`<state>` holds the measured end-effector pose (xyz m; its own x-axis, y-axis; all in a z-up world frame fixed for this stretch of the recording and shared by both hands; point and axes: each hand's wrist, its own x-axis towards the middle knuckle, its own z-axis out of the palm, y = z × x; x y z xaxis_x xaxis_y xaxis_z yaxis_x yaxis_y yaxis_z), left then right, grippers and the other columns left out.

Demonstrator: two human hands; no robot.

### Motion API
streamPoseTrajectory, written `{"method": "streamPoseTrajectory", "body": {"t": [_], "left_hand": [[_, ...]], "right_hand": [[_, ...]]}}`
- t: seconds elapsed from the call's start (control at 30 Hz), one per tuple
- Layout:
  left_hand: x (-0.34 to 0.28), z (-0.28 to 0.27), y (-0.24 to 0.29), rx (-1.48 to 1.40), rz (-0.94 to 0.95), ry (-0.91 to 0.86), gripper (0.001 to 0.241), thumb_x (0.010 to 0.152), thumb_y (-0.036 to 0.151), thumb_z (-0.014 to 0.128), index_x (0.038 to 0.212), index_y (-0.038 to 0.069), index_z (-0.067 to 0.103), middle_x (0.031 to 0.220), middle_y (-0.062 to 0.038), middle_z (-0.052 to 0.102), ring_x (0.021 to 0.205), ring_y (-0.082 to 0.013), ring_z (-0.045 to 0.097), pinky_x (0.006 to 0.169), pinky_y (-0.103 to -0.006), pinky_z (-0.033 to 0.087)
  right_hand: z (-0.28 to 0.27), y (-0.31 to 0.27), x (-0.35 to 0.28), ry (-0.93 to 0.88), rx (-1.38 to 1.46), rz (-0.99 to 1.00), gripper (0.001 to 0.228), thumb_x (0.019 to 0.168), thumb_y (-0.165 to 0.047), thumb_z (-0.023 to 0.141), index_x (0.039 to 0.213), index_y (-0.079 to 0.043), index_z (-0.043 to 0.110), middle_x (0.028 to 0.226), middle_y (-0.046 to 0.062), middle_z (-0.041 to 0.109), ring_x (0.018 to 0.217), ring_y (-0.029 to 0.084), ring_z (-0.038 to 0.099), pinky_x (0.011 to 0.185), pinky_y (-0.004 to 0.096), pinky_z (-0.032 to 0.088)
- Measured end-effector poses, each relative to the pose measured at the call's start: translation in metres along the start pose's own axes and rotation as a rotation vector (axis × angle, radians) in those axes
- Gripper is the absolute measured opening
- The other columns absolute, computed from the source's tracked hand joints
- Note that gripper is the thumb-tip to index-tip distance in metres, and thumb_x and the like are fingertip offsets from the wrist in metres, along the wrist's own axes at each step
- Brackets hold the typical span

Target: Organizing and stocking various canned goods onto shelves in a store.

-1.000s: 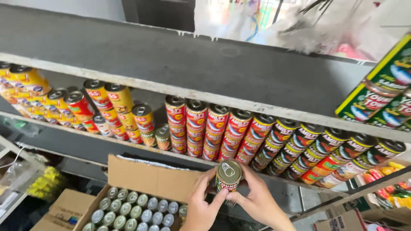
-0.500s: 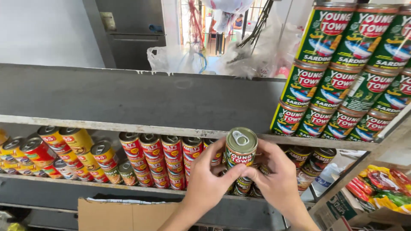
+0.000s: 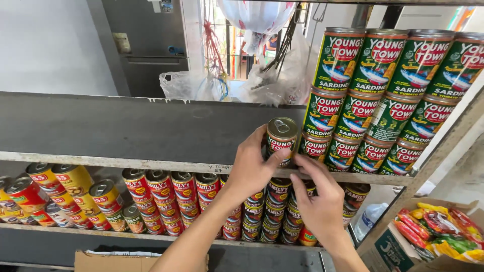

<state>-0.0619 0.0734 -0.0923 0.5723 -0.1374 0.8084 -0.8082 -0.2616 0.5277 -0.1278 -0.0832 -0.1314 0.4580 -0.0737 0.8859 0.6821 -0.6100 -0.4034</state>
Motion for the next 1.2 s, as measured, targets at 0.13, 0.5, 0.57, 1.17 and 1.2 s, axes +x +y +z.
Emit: {"method": "streamPoseTrajectory", "body": {"t": [0.13,0.5,0.57,1.17,1.2], "left_hand": [[0.010,0.004,0.003,-0.031,-0.045,-0.020,0.056,0.087,0.022,0.078,0.132,-0.006,0.057,0.117,-0.023,0.073,0.108,-0.0320,0.073,0.091,-0.0386,0.057],[0.012,0.004,0.005,-0.062,-0.153,-0.115,0.047,0.087,0.020,0.076,0.123,-0.006,0.062,0.102,-0.019,0.077,0.090,-0.0244,0.078,0.077,-0.0349,0.059],[0.013,0.002,0.008,-0.046,-0.165,-0.130,0.045,0.087,0.021,0.076,0.121,-0.006,0.062,0.099,-0.019,0.077,0.086,-0.0254,0.078,0.074,-0.0358,0.059],[0.011,-0.005,0.006,0.032,-0.140,-0.209,0.064,0.074,0.027,0.088,0.119,-0.007,0.057,0.102,-0.025,0.076,0.101,-0.0367,0.076,0.082,-0.0409,0.059],[0.009,-0.003,0.005,0.019,-0.117,-0.187,0.064,0.073,0.025,0.088,0.120,-0.007,0.057,0.104,-0.024,0.076,0.103,-0.0368,0.075,0.084,-0.0406,0.059]], "right_hand": [[-0.003,0.004,-0.003,0.000,-0.016,-0.047,0.035,0.087,0.002,0.071,0.122,0.001,0.068,0.121,0.015,0.072,0.104,0.025,0.073,0.090,0.034,0.058],[0.000,0.015,-0.012,0.098,-0.060,-0.114,0.022,0.091,0.004,0.067,0.112,0.001,0.069,0.117,0.014,0.073,0.108,0.028,0.073,0.095,0.035,0.056],[0.000,0.016,-0.011,0.098,-0.060,-0.123,0.022,0.091,0.005,0.067,0.113,0.002,0.069,0.118,0.014,0.073,0.108,0.028,0.072,0.095,0.035,0.056],[-0.001,0.014,-0.016,0.069,-0.040,-0.133,0.023,0.092,0.006,0.067,0.114,0.002,0.069,0.122,0.015,0.071,0.112,0.028,0.071,0.098,0.035,0.055],[-0.001,0.014,-0.016,0.062,-0.037,-0.130,0.023,0.092,0.006,0.067,0.114,0.002,0.069,0.122,0.015,0.071,0.113,0.028,0.071,0.099,0.035,0.055]]}}
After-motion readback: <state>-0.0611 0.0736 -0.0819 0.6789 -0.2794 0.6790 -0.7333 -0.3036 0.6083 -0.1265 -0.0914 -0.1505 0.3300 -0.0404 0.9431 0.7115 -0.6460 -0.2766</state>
